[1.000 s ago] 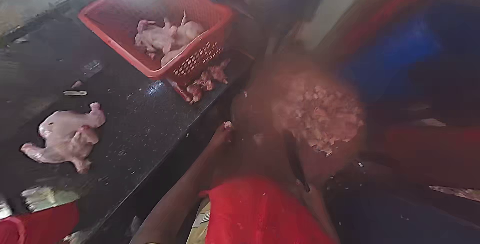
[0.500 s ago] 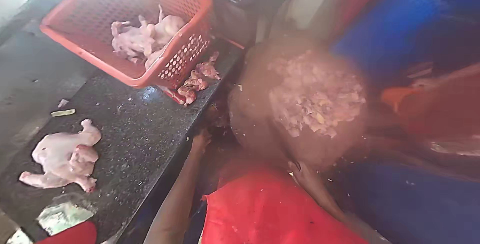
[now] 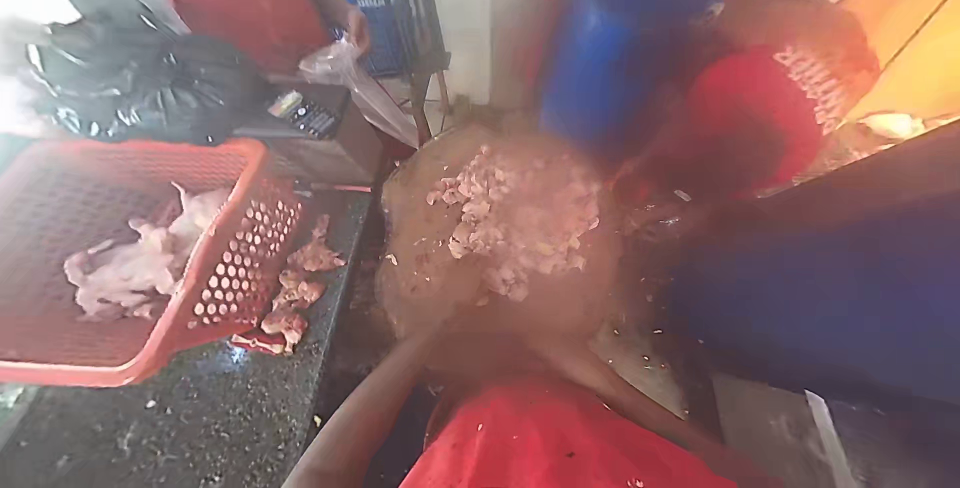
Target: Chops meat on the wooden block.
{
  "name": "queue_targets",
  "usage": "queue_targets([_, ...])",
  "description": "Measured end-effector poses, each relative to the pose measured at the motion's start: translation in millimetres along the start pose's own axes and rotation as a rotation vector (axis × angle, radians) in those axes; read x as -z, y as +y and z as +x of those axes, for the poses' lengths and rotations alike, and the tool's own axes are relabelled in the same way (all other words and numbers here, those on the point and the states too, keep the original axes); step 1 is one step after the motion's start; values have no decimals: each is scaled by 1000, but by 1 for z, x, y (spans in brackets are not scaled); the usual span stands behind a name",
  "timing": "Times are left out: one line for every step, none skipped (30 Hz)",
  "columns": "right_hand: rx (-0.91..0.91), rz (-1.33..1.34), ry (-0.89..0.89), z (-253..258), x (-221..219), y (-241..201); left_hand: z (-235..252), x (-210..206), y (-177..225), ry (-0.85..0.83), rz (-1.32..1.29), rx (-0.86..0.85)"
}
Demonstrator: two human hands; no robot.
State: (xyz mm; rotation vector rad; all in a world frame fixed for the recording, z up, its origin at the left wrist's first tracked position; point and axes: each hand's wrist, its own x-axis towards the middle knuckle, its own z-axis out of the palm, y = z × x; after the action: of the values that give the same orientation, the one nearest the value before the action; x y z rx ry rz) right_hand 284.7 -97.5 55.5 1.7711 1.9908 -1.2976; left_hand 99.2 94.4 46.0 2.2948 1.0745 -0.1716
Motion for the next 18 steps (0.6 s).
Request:
queue_targets([8,20,-16,4,2,-2,0,-3,9,-24,64,45])
queue_targets([12,39,-37,8,2,1,1,-13,9,20,117,55])
queue_targets([22,63,-49,12,0,6,3,-24,5,78,158,41])
queue_targets([32,84,-46,14,-2,12,7,-31,0,111,191,21])
queue_targets([42,99,-29,14,-6,17,10,-35,-4,93,227,20])
queue_targets([56,101,-19,15,-6,21,15,-36,-4,64,270,25])
queue_targets([70,100,-12,16,-3,23,22,-32,-1,40,298,37])
queue_targets([84,110,-12,18,3,22,27,-26,3,25,308,53])
queue_targets([98,115,-9,21,5,22,30,-19,6,15,291,80])
queue_targets([107,124,-11,24,8,23,31,-11,9,6,246,126])
queue_targets([118,135,0,26,10,25,31,-1,9,22,183,182])
queue_targets([133,145,15,26,13,27,30,9,3,74,115,228])
queue_targets([146,165,26,26,14,29,26,20,-8,136,15,266])
queue_targets([150,183,49,27,12,33,21,29,-25,213,-120,306])
queue_targets([130,215,48,27,11,35,15,35,-46,311,-298,363])
queue_targets([94,255,43,25,11,36,6,39,-66,392,-497,451])
queue_targets([46,303,44,25,10,39,-5,41,-84,457,-680,532])
queue_targets([-12,366,65,25,9,44,-16,41,-98,492,-816,601])
